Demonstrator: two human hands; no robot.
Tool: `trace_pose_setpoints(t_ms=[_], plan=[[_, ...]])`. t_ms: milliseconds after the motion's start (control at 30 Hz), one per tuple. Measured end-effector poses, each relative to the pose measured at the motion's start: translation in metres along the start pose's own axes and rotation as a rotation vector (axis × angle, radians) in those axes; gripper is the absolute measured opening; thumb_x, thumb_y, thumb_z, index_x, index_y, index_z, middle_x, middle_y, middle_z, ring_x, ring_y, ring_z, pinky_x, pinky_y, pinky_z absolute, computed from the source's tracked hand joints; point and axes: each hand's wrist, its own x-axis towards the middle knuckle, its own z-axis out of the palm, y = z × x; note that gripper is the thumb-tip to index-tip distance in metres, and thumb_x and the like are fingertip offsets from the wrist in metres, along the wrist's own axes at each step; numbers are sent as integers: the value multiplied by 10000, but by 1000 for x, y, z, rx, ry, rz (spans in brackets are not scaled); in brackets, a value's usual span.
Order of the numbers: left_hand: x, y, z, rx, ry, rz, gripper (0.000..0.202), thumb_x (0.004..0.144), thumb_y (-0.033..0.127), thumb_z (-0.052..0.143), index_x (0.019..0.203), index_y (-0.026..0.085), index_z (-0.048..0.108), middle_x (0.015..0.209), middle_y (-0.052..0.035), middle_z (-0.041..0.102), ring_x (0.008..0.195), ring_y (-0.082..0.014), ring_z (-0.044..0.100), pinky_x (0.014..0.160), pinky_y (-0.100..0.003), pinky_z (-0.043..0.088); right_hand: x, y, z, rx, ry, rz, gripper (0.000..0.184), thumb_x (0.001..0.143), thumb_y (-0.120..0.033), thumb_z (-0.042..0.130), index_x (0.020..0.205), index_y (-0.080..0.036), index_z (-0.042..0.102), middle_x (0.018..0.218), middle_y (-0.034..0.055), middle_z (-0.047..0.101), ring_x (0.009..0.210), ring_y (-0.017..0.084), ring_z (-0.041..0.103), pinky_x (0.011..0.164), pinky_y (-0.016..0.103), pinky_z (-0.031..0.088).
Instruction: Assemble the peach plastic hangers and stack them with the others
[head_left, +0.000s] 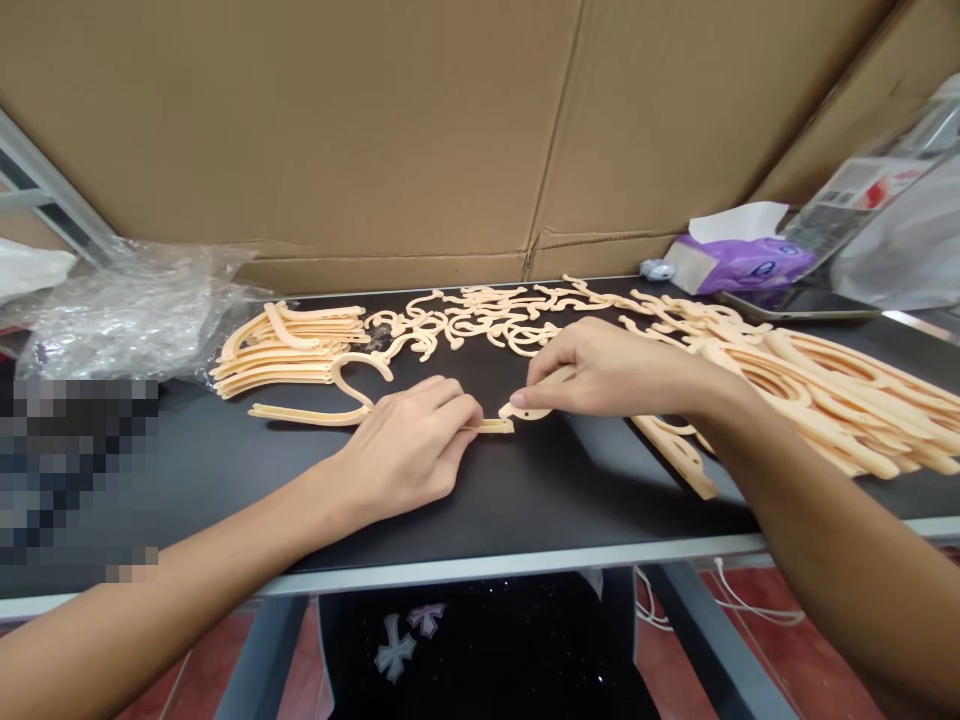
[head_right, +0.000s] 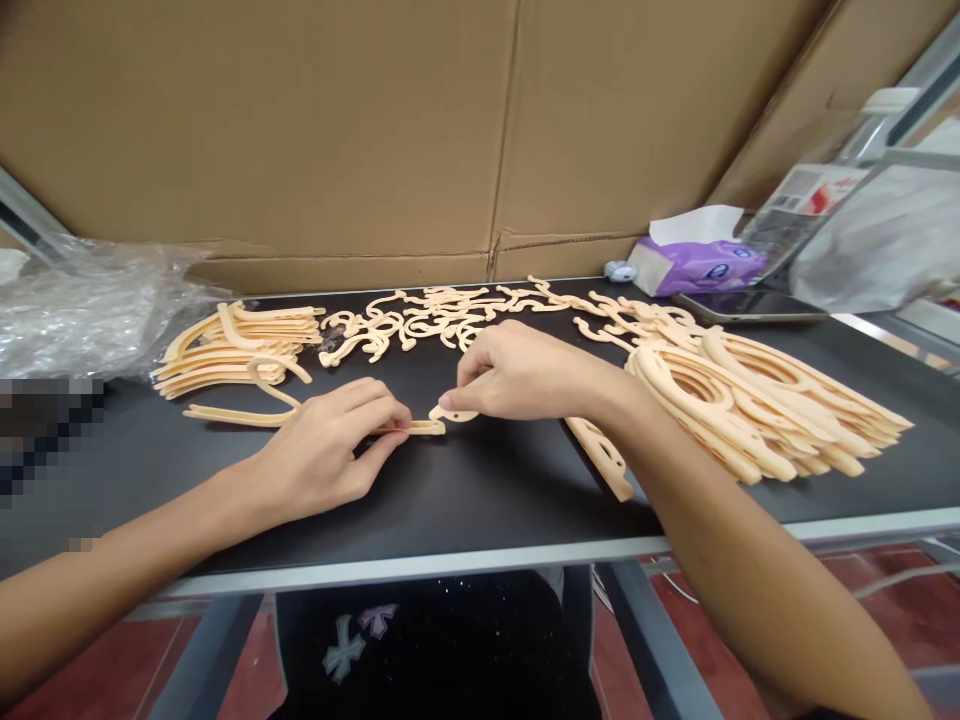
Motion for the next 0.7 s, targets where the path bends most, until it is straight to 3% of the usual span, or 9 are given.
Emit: trace_pose_setpoints(t_ms=[700], plan=[[2,5,-2,80,0,-102,198,907,171,534,814,157,708,809,-45,671,739,-184,632,648,-305,468,5,0,8,-4,0,-73,350,823,-482,666,641,-190,728,561,-24,611,577,107,501,586,273,363]])
